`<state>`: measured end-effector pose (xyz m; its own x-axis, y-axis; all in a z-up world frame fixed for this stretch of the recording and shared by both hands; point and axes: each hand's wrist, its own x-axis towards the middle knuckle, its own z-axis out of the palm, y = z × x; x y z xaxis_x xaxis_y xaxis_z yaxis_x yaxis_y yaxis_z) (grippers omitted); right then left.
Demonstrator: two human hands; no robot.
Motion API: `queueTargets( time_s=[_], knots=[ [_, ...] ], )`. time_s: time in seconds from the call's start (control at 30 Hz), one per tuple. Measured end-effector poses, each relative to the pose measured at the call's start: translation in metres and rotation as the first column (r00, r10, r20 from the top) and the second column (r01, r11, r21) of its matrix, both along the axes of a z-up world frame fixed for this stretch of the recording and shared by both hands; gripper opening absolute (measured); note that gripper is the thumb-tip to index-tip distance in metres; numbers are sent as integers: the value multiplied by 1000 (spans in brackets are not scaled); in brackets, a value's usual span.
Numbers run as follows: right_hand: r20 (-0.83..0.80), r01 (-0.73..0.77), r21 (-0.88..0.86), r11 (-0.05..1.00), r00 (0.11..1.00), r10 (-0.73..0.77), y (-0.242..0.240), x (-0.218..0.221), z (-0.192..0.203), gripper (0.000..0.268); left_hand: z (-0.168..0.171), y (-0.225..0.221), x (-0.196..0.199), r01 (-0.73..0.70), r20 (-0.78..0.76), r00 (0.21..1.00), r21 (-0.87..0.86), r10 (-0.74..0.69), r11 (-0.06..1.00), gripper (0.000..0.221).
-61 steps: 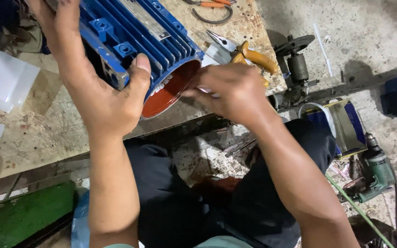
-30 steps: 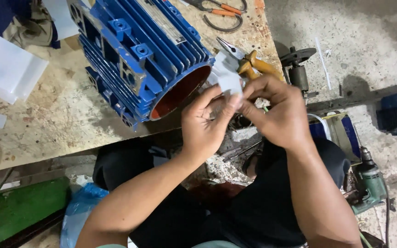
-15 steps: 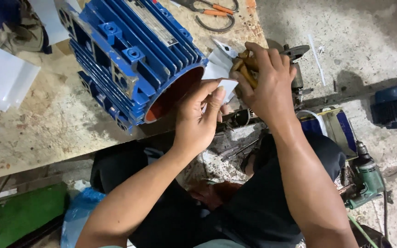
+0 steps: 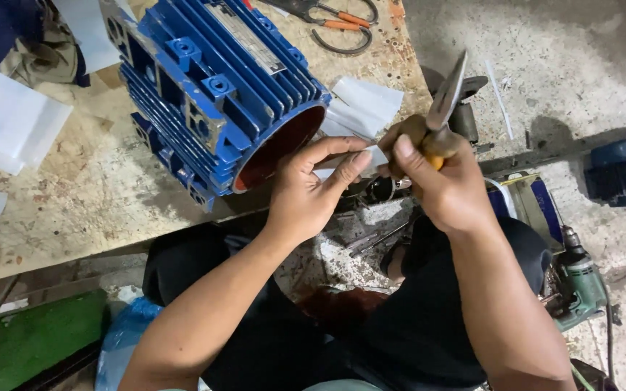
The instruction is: The person is trimming and fitting white insulation strips into the slots of a blue electric motor housing using pliers.
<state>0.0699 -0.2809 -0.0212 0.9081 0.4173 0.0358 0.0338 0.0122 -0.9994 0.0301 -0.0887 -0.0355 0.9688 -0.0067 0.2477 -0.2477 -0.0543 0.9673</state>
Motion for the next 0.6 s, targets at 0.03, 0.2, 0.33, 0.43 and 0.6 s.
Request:
queueTargets(
  time_s=[0.03,0.2,0.33,0.43,0.6],
  knots=[
    [22,44,42,998,999,-45,3,2,-7,19,1,-3,1,-32,-26,999,-67,30,997,21],
    [73,87,70,994,993,-93,11,0,3,18,0,-12,3,-82,-42,996,-134,77,988,16],
    [144,91,33,995,985,-95,13,-6,21,18,0,-16,2,-146,56,988,-12,147,989,13],
    [222,142,-16,990,966,-135,11,-11,21,25,-1,-17,2,-191,121,975,31,186,981,12],
    [348,229,-110,967,920,-179,12,-14,24,33,-5,-21,2,-251,185,954,75,234,965,10]
  ],
)
